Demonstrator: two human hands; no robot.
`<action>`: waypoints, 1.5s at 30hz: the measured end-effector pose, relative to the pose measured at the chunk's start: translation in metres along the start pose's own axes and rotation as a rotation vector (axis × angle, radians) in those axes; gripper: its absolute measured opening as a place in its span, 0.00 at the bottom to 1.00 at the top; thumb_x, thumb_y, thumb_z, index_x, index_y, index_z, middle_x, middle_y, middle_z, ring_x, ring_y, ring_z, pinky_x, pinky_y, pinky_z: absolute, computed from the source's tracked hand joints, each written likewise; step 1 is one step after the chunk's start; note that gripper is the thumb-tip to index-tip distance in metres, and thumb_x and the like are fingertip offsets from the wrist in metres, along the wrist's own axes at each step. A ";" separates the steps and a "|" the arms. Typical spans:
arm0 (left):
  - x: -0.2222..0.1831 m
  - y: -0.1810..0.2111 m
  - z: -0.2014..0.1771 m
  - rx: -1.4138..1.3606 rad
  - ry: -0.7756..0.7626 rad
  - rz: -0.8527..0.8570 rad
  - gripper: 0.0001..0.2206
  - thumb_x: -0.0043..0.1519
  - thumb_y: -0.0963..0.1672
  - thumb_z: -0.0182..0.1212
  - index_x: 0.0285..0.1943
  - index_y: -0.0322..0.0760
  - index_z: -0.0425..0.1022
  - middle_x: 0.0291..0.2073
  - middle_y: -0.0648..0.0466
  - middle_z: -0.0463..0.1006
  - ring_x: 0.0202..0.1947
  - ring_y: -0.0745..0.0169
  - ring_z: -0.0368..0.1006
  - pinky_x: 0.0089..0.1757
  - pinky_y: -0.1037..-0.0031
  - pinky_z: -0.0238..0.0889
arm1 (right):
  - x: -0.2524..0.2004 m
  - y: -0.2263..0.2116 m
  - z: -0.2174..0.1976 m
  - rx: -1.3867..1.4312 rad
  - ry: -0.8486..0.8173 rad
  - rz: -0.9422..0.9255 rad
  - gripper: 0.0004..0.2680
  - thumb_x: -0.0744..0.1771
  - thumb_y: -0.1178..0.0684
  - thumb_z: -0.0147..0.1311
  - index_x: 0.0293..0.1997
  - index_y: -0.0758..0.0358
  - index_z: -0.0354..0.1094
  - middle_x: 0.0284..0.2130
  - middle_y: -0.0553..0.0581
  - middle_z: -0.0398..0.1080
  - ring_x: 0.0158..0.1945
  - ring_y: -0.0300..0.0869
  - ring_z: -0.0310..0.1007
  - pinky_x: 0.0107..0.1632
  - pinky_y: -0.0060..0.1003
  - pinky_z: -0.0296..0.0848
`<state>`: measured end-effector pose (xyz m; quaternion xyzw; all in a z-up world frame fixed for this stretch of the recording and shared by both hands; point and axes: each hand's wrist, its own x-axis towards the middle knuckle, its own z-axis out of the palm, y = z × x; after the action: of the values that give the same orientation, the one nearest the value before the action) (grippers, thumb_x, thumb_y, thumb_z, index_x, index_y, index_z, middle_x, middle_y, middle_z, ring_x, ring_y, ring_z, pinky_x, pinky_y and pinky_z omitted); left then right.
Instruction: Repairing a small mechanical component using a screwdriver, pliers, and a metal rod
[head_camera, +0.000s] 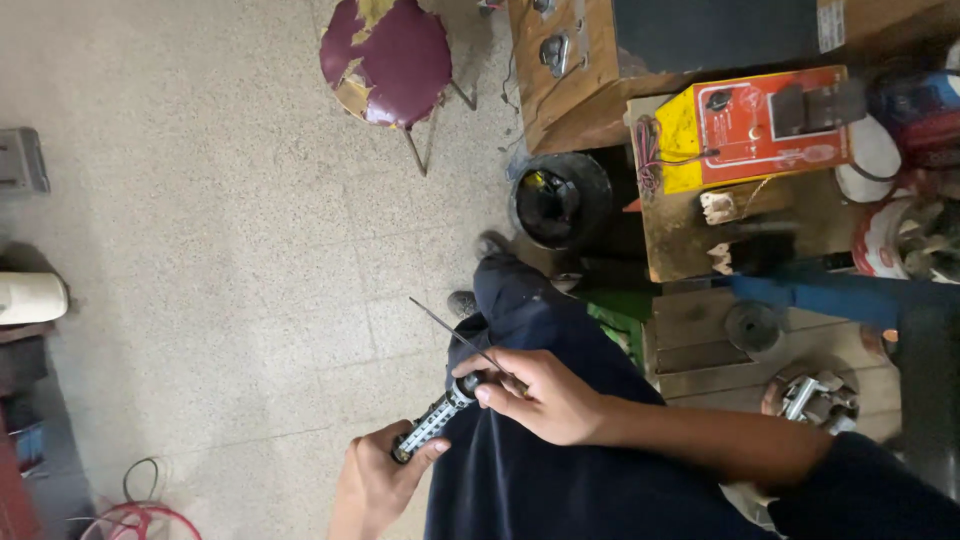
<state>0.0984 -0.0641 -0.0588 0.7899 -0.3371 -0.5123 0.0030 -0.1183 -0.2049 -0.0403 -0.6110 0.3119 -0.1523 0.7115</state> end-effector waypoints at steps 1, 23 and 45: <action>0.004 -0.005 0.001 0.004 0.045 0.006 0.21 0.48 0.58 0.76 0.24 0.39 0.83 0.07 0.59 0.68 0.12 0.66 0.57 0.23 0.74 0.51 | 0.003 0.000 0.000 0.008 -0.015 -0.015 0.11 0.68 0.59 0.51 0.57 0.69 0.70 0.26 0.48 0.70 0.20 0.30 0.53 0.24 0.26 0.53; 0.032 -0.064 0.022 -0.296 0.278 -0.017 0.14 0.48 0.48 0.79 0.28 0.30 0.87 0.05 0.51 0.73 0.06 0.63 0.69 0.17 0.74 0.59 | 0.061 -0.018 -0.017 -0.153 -0.256 -0.261 0.10 0.67 0.59 0.52 0.53 0.65 0.70 0.34 0.57 0.77 0.23 0.41 0.66 0.28 0.35 0.64; 0.053 0.011 -0.021 0.151 0.121 0.107 0.22 0.47 0.58 0.74 0.21 0.38 0.81 0.05 0.59 0.69 0.09 0.65 0.56 0.20 0.73 0.48 | 0.035 0.007 -0.027 -0.459 0.138 -0.203 0.13 0.66 0.63 0.57 0.56 0.66 0.64 0.34 0.57 0.74 0.24 0.42 0.73 0.26 0.36 0.70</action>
<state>0.1224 -0.1082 -0.0873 0.7983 -0.4155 -0.4358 -0.0089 -0.1100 -0.2456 -0.0581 -0.7727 0.3230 -0.1896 0.5125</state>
